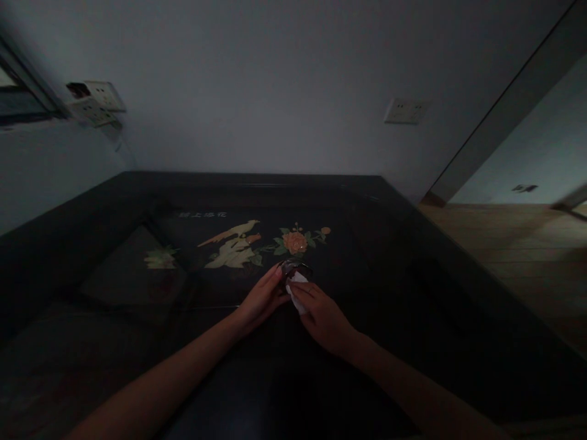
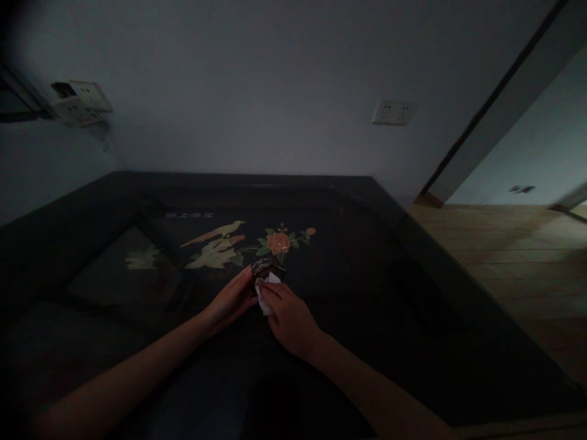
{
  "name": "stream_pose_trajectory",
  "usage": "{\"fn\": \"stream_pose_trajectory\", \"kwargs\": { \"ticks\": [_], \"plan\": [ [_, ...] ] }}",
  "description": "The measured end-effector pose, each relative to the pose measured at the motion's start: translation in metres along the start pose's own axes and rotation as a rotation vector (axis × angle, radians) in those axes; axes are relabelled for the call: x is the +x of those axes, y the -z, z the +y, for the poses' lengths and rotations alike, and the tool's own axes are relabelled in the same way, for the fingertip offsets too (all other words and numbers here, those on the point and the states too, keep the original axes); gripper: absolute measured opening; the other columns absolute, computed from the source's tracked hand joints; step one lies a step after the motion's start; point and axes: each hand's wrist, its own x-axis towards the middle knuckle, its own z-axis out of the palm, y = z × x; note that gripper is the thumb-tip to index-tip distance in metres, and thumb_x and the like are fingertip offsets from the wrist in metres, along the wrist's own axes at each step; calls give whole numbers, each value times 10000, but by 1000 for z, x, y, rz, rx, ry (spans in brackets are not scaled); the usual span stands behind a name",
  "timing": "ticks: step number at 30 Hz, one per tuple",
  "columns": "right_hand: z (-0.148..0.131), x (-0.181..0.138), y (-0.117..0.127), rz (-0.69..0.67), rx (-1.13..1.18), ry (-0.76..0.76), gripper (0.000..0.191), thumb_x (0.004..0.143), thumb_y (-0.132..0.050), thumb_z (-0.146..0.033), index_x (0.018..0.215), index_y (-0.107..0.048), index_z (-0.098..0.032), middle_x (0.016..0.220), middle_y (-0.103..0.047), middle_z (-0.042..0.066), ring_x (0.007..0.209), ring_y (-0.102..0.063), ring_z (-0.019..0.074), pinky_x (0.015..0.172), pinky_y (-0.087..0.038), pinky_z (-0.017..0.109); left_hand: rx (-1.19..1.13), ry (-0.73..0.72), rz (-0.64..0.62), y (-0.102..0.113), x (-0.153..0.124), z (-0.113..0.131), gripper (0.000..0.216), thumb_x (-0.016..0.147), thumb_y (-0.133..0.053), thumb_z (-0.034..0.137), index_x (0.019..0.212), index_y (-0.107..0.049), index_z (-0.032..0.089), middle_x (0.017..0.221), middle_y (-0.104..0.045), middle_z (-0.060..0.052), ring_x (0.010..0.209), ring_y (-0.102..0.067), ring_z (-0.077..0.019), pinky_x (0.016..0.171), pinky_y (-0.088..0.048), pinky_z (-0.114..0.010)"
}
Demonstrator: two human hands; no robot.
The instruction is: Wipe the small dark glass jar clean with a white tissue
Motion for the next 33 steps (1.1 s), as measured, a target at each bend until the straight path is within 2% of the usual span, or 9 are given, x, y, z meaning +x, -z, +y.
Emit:
{"fn": "stream_pose_trajectory", "kwargs": {
  "ticks": [3,6,11,16,20,25,29,33],
  "plan": [
    [0,-2,-7,58,190,-37,550,794,-465,-62,1338,-453,-137,1315,-549,138,1234,-498,217,1046,-415,400,23,9,26,-3,-2,2,355,833,-611,400,1144,-602,229,1176,-618,-77,1042,-578,-206,852,-477,-312],
    [4,-3,-9,58,191,-26,553,789,-474,-58,1336,-454,-132,1312,-555,146,1227,-510,229,1026,-435,408,14,17,40,-5,-3,3,379,830,-616,403,1162,-589,222,1189,-611,-88,1055,-574,-212,852,-481,-316],
    [13,2,1,9,-116,106,449,863,-452,-66,1300,-510,-154,1299,-589,92,1232,-515,187,1016,-453,344,-46,12,10,-2,0,1,334,825,-626,389,1110,-611,215,1143,-630,-79,1006,-593,-199,859,-485,-331],
    [19,8,14,54,-470,215,344,910,-454,-90,1222,-575,-171,1319,-574,84,1281,-468,229,1021,-412,480,-104,35,20,3,4,-1,312,840,-606,388,1100,-611,216,1220,-594,-82,1023,-586,-200,899,-470,-369],
    [17,8,13,49,-515,208,331,926,-439,-111,1228,-569,-157,1335,-559,94,1261,-485,238,987,-433,479,-103,35,23,2,4,-1,314,854,-587,384,1113,-606,207,1233,-584,-92,1025,-580,-199,908,-467,-387],
    [8,5,4,-2,-390,90,377,890,-451,-79,1246,-564,-128,1214,-638,125,1133,-568,245,942,-485,401,-53,23,-1,-3,-1,2,339,845,-598,388,1133,-601,209,1214,-600,-96,1049,-574,-210,889,-474,-364],
    [0,1,-6,41,-90,18,451,847,-428,-58,1287,-519,-97,1235,-611,130,1160,-539,229,1032,-432,382,5,24,34,-3,-3,2,386,817,-632,400,1158,-594,221,1209,-610,-88,1071,-570,-216,863,-476,-325],
    [-3,-3,-19,129,203,-25,532,846,-422,-89,1374,-407,-147,1332,-531,134,1244,-483,210,1050,-413,397,-16,-15,51,-2,0,-1,397,812,-639,400,1166,-592,227,1167,-632,-71,1034,-587,-195,852,-467,-285]
  ]
}}
